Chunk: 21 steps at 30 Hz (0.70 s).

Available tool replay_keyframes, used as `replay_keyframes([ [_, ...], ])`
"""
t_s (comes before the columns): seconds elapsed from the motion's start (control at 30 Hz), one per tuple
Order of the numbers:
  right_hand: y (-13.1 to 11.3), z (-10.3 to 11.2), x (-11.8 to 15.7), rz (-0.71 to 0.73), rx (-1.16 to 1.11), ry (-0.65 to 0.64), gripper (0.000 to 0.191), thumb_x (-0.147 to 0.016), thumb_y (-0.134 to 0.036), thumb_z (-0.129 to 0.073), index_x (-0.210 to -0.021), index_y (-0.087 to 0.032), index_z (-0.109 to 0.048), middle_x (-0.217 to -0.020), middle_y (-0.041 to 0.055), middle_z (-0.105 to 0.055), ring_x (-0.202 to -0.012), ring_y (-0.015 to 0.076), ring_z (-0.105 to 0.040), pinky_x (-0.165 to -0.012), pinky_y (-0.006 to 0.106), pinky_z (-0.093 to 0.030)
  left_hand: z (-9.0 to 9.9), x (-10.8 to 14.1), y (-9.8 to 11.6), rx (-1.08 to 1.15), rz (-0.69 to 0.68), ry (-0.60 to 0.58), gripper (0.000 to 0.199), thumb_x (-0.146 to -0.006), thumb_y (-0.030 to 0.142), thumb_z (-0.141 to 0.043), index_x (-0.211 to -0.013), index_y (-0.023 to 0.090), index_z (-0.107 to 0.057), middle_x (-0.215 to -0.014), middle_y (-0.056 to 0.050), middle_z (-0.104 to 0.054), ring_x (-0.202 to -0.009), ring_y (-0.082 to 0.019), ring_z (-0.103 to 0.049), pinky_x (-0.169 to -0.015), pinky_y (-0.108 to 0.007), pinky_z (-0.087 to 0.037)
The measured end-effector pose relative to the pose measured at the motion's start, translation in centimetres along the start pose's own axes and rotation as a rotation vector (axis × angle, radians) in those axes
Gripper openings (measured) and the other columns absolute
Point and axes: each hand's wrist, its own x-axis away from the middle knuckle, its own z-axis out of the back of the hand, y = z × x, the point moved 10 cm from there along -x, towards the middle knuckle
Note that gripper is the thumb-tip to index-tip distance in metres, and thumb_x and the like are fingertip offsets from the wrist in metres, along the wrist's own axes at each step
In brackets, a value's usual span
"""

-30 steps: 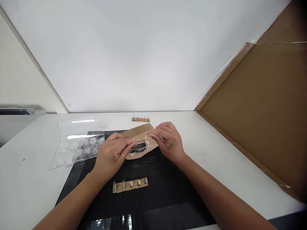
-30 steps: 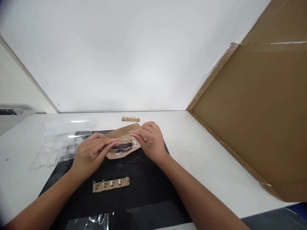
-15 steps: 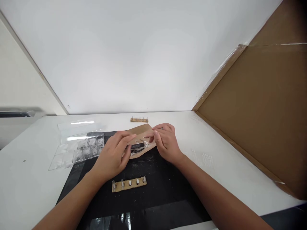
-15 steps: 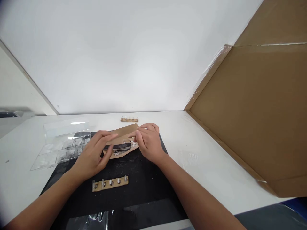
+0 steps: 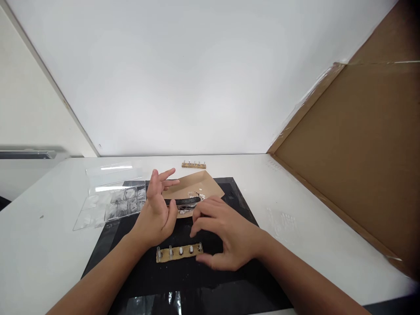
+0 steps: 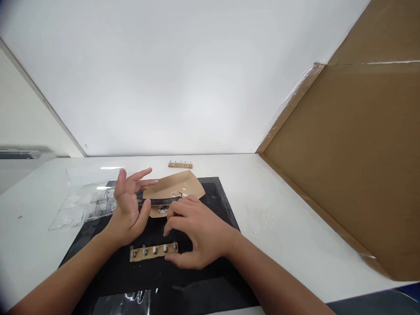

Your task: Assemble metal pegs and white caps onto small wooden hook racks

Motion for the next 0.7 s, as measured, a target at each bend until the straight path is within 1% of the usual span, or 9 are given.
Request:
replay_keyframes([
  [0.07, 0.1, -1.4, 0.0, 0.008, 0.034, -0.047, 0.042, -0.081, -0.054, -0.084, -0.104, -0.022, -0.072, -0.106, 0.0053, -0.065, -0.094, 0.0228, -0.061, -0.093, 0.042, -0.042, 0.1, 0.0, 0.1, 0.003, -0.002, 0.015, 0.099, -0.096, 0.005, -0.054, -0.166, 0.03, 0.012, -0.162, -0.026, -0.034, -0.132, -0.03, -0.061, -0.11, -0.063, -0.048],
  [0.13, 0.5, -2.4, 0.1, 0.015, 0.062, -0.066, 0.043, -0.082, -0.058, -0.084, -0.1, -0.021, -0.074, -0.102, 0.0045, -0.065, -0.092, 0.0218, -0.06, -0.092, 0.041, -0.041, 0.2, 0.1, 0.2, 0.012, -0.007, 0.033, 0.096, -0.096, 0.005, -0.056, -0.165, 0.031, 0.005, -0.159, -0.024, -0.034, -0.13, -0.029, -0.061, -0.11, -0.063, -0.049],
  [0.23, 0.9, -3.5, 0.1, 0.008, 0.095, -0.102, 0.032, -0.09, -0.053, -0.081, -0.095, -0.022, -0.075, -0.1, 0.0035, -0.066, -0.091, 0.0203, -0.059, -0.092, 0.039, -0.041, 0.3, 0.2, 0.3, 0.017, -0.015, 0.058, 0.091, -0.094, 0.005, -0.059, -0.162, 0.032, -0.005, -0.154, -0.021, -0.035, -0.133, -0.03, -0.059, -0.112, -0.064, -0.049],
  [0.33, 0.8, -4.1, 0.1, 0.012, 0.103, -0.143, 0.025, -0.095, -0.046, -0.078, -0.096, -0.022, -0.075, -0.099, 0.0031, -0.067, -0.094, 0.0203, -0.059, -0.092, 0.039, -0.04, 0.3, 0.2, 0.2, -0.008, -0.012, 0.068, 0.085, -0.093, 0.006, -0.061, -0.158, 0.032, -0.012, -0.152, -0.02, -0.037, -0.136, -0.032, -0.056, -0.112, -0.067, -0.049],
  [0.4, 0.7, -4.2, 0.1, 0.01, 0.097, -0.156, 0.021, -0.097, -0.042, -0.076, -0.097, -0.021, -0.074, -0.098, 0.0032, -0.068, -0.096, 0.0206, -0.06, -0.092, 0.039, -0.04, 0.4, 0.2, 0.2, -0.016, -0.008, 0.068, 0.082, -0.093, 0.006, -0.062, -0.156, 0.031, -0.015, -0.152, -0.02, -0.037, -0.136, -0.032, -0.056, -0.111, -0.067, -0.05],
  [0.5, 0.7, -4.2, 0.0, -0.012, 0.071, -0.159, 0.013, -0.098, -0.033, -0.074, -0.097, -0.02, -0.073, -0.097, 0.0025, -0.07, -0.097, 0.0203, -0.06, -0.094, 0.038, -0.04, 0.4, 0.2, 0.4, -0.018, -0.015, 0.061, 0.081, -0.092, 0.006, -0.062, -0.155, 0.029, -0.015, -0.15, -0.02, -0.039, -0.137, -0.032, -0.055, -0.11, -0.066, -0.05],
  [0.63, 0.8, -4.2, 0.1, -0.041, 0.076, -0.147, 0.011, -0.097, -0.03, -0.073, -0.094, -0.02, -0.071, -0.092, 0.0017, -0.07, -0.096, 0.0208, -0.06, -0.093, 0.038, -0.04, 0.3, -0.1, 1.1, -0.042, -0.052, 0.03, 0.081, -0.092, 0.006, -0.062, -0.155, 0.027, -0.016, -0.134, -0.016, -0.054, -0.145, -0.033, -0.047, -0.114, -0.066, -0.047],
  [0.67, 0.8, -4.1, 0.0, -0.044, 0.089, -0.139, 0.011, -0.098, -0.03, -0.072, -0.094, -0.02, -0.071, -0.093, 0.0021, -0.071, -0.095, 0.021, -0.06, -0.093, 0.038, -0.04, 0.2, -0.1, 1.2, -0.048, -0.057, 0.01, 0.08, -0.092, 0.005, -0.062, -0.154, 0.027, -0.017, -0.132, -0.015, -0.056, -0.147, -0.033, -0.045, -0.116, -0.067, -0.045],
  [0.7, 0.8, -4.0, 0.0, -0.045, 0.105, -0.128, 0.011, -0.098, -0.03, -0.071, -0.094, -0.02, -0.071, -0.093, 0.0025, -0.071, -0.095, 0.0212, -0.06, -0.092, 0.038, -0.04, -0.1, -0.1, 1.2, -0.049, -0.052, -0.015, 0.077, -0.093, 0.005, -0.062, -0.154, 0.027, -0.019, -0.133, -0.016, -0.057, -0.149, -0.033, -0.043, -0.118, -0.067, -0.043],
])
